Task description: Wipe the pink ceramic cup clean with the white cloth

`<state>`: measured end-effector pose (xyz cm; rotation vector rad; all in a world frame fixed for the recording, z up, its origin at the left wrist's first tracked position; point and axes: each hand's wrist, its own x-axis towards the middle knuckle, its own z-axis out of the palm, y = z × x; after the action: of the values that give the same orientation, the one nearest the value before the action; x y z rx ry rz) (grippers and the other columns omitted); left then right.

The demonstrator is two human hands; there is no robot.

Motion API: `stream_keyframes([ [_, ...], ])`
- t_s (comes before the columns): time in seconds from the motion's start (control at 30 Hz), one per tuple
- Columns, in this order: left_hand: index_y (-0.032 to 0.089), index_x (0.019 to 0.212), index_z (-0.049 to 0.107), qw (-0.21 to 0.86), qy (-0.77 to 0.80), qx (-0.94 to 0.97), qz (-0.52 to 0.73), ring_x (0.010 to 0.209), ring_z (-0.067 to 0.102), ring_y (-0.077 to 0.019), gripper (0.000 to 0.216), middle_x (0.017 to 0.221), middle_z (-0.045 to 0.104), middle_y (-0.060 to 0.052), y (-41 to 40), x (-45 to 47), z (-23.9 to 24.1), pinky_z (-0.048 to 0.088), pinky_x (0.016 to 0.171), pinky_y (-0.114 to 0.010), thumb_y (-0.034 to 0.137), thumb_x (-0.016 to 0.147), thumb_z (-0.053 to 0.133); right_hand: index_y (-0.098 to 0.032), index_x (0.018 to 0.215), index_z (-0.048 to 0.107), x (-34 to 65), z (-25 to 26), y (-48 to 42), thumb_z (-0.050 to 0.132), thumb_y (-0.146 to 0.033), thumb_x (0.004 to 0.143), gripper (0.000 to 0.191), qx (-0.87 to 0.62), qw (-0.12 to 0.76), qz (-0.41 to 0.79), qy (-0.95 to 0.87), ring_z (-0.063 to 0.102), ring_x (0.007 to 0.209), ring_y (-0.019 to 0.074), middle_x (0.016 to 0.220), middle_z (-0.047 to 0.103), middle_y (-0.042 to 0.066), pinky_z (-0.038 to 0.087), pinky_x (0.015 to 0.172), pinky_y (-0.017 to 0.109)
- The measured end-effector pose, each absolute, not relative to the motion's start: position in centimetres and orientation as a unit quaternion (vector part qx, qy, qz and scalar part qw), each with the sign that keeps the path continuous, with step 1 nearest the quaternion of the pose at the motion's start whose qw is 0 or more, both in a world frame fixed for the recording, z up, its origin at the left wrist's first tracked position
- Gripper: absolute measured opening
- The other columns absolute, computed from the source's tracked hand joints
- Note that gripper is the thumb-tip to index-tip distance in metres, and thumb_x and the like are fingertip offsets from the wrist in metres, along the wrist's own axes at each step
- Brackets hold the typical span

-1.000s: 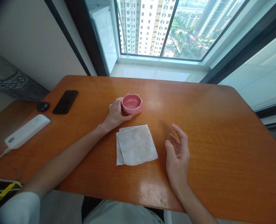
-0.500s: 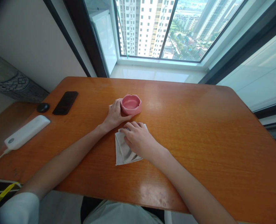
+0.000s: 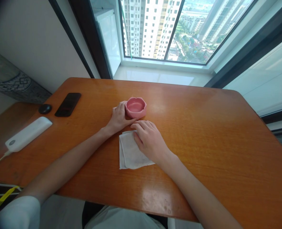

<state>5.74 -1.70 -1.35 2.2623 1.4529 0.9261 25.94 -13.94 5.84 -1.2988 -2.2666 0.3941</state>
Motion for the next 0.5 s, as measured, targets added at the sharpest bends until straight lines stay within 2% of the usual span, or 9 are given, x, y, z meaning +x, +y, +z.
stream_keyframes([
  [0.07,0.023,0.155,0.048,0.145,0.507,0.787,0.319,0.153,0.062,-0.0399,0.098,0.160,0.065,-0.020,-1.8,5.8,-1.3,0.047,0.124,-0.053,0.062,0.083,0.100,-0.022,0.133,0.077,26.4,4.9,-15.2,0.052,-0.019,0.115,0.031,-0.408,0.262,0.093,-0.870,0.071,0.148,0.0315,0.149,0.081,0.013,0.052,0.133,0.060],
  [0.13,0.023,0.156,0.048,0.143,0.507,0.789,0.316,0.154,0.062,-0.0399,0.096,0.161,0.064,-0.020,-1.8,5.9,-1.3,0.047,0.125,-0.053,0.061,0.084,0.099,-0.025,0.145,0.075,26.5,4.1,-16.6,0.053,-0.024,0.116,0.036,-0.367,0.227,0.077,-0.899,0.061,0.163,0.0335,0.163,0.075,0.010,0.041,0.142,0.068],
  [0.2,0.023,0.157,0.048,0.141,0.506,0.789,0.319,0.154,0.062,-0.0401,0.096,0.161,0.064,-0.020,-1.8,5.9,-1.4,0.046,0.126,-0.054,0.059,0.084,0.099,-0.025,0.165,0.063,26.0,3.7,-18.1,0.056,-0.034,0.118,0.049,-0.382,0.164,0.082,-0.906,0.047,0.173,0.0392,0.179,0.061,0.010,0.034,0.143,0.079],
  [0.3,0.024,0.159,0.047,0.141,0.506,0.788,0.321,0.155,0.061,-0.0403,0.098,0.162,0.064,-0.020,-1.7,5.8,-1.6,0.046,0.126,-0.055,0.059,0.083,0.099,-0.022,0.180,0.044,23.9,3.2,-19.9,0.053,-0.041,0.119,0.065,-0.443,0.114,0.083,-0.885,0.036,0.179,0.0441,0.190,0.043,0.012,0.031,0.142,0.084],
  [0.4,0.024,0.159,0.046,0.142,0.505,0.788,0.321,0.156,0.061,-0.0402,0.098,0.163,0.063,-0.020,-1.6,5.8,-1.7,0.046,0.126,-0.055,0.059,0.084,0.099,-0.020,0.182,0.041,21.2,2.7,-21.4,0.052,-0.039,0.119,0.067,-0.490,0.110,0.080,-0.861,0.031,0.180,0.0473,0.193,0.034,0.014,0.031,0.141,0.086],
  [0.5,0.023,0.158,0.047,0.140,0.504,0.789,0.324,0.156,0.061,-0.0399,0.097,0.163,0.064,-0.020,-1.6,5.8,-1.8,0.046,0.126,-0.054,0.058,0.084,0.099,-0.019,0.181,0.043,19.6,2.7,-22.1,0.053,-0.039,0.118,0.067,-0.502,0.124,0.092,-0.851,0.033,0.179,0.0495,0.192,0.036,0.015,0.032,0.139,0.089],
])
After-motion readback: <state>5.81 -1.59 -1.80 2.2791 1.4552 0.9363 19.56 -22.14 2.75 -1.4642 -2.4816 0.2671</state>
